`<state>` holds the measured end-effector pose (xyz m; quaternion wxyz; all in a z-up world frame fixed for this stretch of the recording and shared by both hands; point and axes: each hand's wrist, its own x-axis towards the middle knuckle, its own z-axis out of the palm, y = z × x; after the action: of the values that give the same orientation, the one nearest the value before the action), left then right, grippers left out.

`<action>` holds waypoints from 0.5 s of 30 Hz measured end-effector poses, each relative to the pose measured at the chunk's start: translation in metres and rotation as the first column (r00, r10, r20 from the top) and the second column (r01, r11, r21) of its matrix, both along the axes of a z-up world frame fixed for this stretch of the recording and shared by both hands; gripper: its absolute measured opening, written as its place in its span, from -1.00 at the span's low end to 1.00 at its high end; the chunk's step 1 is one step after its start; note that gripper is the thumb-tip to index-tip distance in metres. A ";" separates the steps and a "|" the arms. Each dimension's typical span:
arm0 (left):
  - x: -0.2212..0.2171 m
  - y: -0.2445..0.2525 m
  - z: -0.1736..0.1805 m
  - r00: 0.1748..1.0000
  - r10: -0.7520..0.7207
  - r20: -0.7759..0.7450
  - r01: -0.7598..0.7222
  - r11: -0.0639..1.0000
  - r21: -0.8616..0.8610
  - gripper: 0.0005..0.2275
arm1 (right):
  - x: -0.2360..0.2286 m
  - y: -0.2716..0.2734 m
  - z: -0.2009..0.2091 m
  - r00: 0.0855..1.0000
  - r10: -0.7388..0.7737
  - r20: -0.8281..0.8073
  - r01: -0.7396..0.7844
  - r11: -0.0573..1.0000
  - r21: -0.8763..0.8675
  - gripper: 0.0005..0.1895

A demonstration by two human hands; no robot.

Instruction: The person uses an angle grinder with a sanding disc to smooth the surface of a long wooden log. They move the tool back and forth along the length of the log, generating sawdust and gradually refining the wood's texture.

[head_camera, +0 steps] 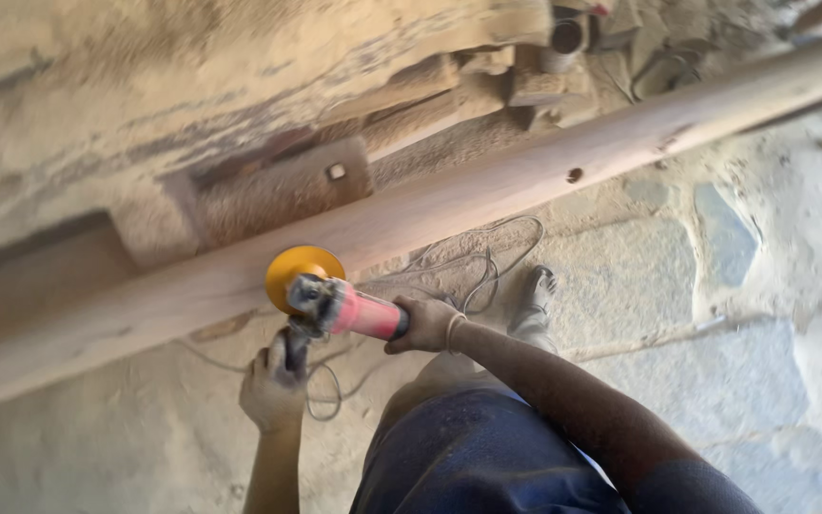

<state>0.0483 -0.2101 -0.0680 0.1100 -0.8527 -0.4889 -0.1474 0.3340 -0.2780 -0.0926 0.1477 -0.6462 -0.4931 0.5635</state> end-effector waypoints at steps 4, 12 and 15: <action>-0.024 0.001 -0.007 0.982 0.186 -0.011 -0.186 0.982 0.000 -0.72 | -0.006 0.018 0.033 0.985 0.078 -0.154 -0.086 0.995 -0.049 -0.11; 0.028 -0.007 -0.037 0.990 0.032 0.140 -0.013 0.991 -0.136 -0.72 | 0.034 -0.039 0.019 0.995 -0.086 -0.050 0.079 0.989 -0.124 -0.08; 0.078 -0.010 -0.046 0.985 -0.072 0.159 0.104 0.973 -0.208 -0.79 | 0.061 -0.072 0.001 0.974 -0.221 0.046 0.226 0.960 -0.165 -0.14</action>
<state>0.1261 -0.2199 -0.1135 -0.0269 -0.8669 -0.4705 -0.1624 0.3947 -0.3496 -0.0916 0.1484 -0.7153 -0.3693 0.5744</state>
